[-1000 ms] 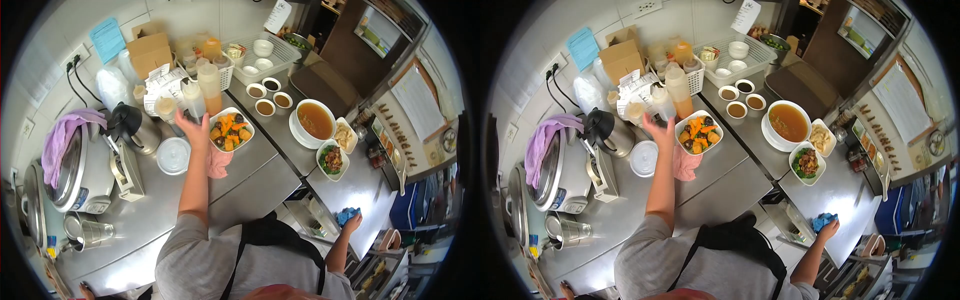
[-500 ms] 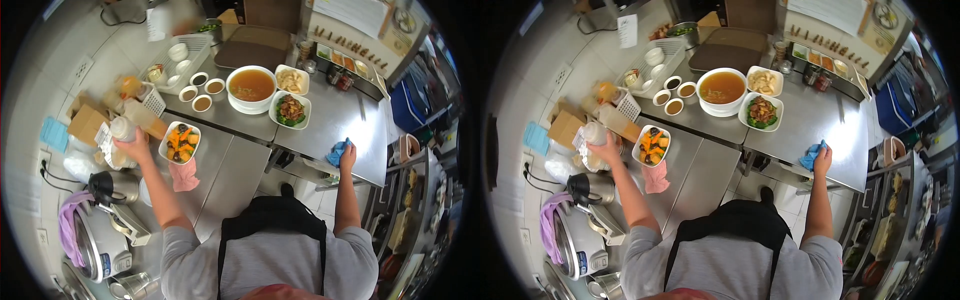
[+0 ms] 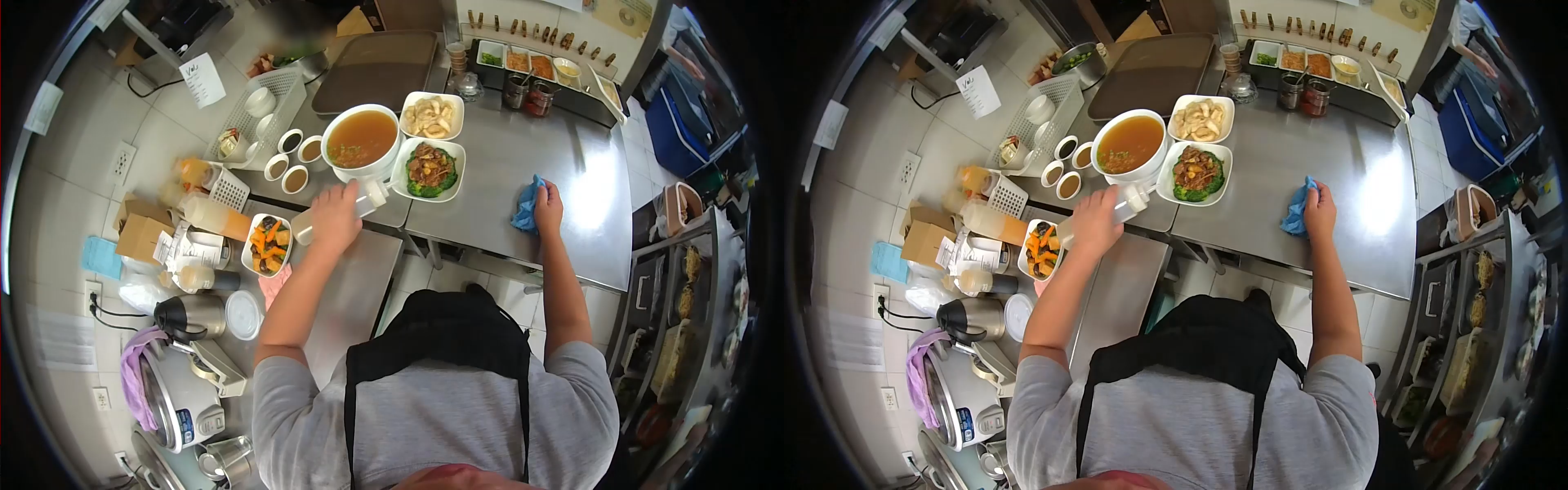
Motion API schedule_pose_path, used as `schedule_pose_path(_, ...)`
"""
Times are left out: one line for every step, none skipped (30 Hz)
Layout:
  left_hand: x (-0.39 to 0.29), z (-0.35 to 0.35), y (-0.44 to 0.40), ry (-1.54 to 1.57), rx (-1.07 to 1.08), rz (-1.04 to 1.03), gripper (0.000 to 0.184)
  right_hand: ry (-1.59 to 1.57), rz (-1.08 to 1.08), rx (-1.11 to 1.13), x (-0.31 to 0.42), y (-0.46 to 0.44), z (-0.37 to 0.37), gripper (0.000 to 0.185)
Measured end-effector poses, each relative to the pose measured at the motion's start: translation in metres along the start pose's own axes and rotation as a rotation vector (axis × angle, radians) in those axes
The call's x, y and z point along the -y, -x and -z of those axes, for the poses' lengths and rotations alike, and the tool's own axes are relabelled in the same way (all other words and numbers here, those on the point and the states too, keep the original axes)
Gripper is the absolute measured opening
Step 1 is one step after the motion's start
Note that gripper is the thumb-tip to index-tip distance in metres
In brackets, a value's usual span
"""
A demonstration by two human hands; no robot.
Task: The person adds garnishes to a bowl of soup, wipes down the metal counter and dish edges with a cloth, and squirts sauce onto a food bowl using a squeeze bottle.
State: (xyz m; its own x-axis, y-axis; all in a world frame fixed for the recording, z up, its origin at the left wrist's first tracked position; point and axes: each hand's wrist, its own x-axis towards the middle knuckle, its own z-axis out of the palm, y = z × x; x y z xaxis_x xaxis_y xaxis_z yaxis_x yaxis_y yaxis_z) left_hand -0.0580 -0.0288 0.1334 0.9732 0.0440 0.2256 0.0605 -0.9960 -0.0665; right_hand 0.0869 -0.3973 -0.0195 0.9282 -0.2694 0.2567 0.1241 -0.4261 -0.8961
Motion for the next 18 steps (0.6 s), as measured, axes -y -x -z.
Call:
schedule_pose_path(-0.007, -0.003, -0.008, -0.032, 0.026, -0.001, 0.062, -0.023, -0.014, 0.027, 0.001, 0.0, 0.002, 0.024)
schedule_pose_path(-0.012, -0.007, -0.016, -0.064, 0.052, -0.003, 0.061, -0.045, -0.029, 0.054, 0.003, 0.0, 0.004, 0.024)
schedule_pose_path(-0.015, -0.011, -0.025, -0.121, 0.07, 0.006, 0.062, -0.051, -0.009, 0.051, 0.004, 0.001, 0.004, 0.024)
schedule_pose_path(-0.018, -0.014, -0.034, -0.175, 0.086, 0.014, 0.062, -0.055, 0.011, 0.047, 0.006, 0.002, 0.005, 0.023)
schedule_pose_path(-0.022, -0.018, -0.04, -0.229, 0.101, 0.022, 0.063, -0.058, 0.033, 0.042, 0.005, 0.002, 0.006, 0.023)
schedule_pose_path(-0.029, -0.015, -0.045, -0.235, 0.12, 0.0, 0.06, -0.042, 0.065, 0.037, 0.001, 0.002, 0.005, 0.022)
schedule_pose_path(-0.037, -0.011, -0.049, -0.242, 0.141, -0.02, 0.058, -0.044, 0.069, 0.047, -0.002, 0.0, 0.006, 0.022)
schedule_pose_path(-0.043, -0.007, -0.053, -0.25, 0.163, -0.039, 0.056, -0.048, 0.073, 0.058, -0.005, 0.0, 0.005, 0.022)
schedule_pose_path(-0.047, -0.005, -0.057, -0.248, 0.17, -0.02, 0.051, -0.052, 0.074, 0.071, -0.005, 0.001, 0.004, 0.022)
schedule_pose_path(-0.05, -0.003, -0.062, -0.245, 0.176, -0.002, 0.046, -0.077, 0.062, 0.083, -0.004, 0.001, 0.004, 0.022)
schedule_pose_path(-0.053, -0.003, -0.068, -0.24, 0.181, 0.017, 0.042, -0.077, 0.06, 0.091, -0.003, 0.002, 0.005, 0.022)
schedule_pose_path(-0.052, -0.004, -0.074, -0.264, 0.197, 0.044, 0.039, -0.077, 0.057, 0.099, 0.0, 0.002, 0.007, 0.022)
schedule_pose_path(-0.047, -0.005, -0.08, -0.287, 0.212, 0.072, 0.036, -0.078, 0.056, 0.107, 0.002, 0.002, 0.009, 0.022)
schedule_pose_path(-0.046, -0.006, -0.086, -0.311, 0.226, 0.102, 0.033, -0.069, 0.058, 0.124, 0.001, 0.001, 0.009, 0.022)
schedule_pose_path(-0.047, -0.007, -0.091, -0.308, 0.213, 0.097, 0.032, -0.062, 0.061, 0.142, 0.001, 0.0, 0.009, 0.022)
schedule_pose_path(-0.049, -0.006, -0.094, -0.306, 0.201, 0.094, 0.031, -0.055, 0.064, 0.162, 0.001, -0.002, 0.008, 0.023)
schedule_pose_path(-0.051, -0.005, -0.096, -0.305, 0.19, 0.092, 0.03, -0.059, 0.065, 0.18, 0.001, -0.003, 0.008, 0.023)
schedule_pose_path(-0.056, -0.006, -0.097, -0.311, 0.213, 0.098, 0.03, -0.061, 0.066, 0.198, 0.001, -0.004, 0.008, 0.023)
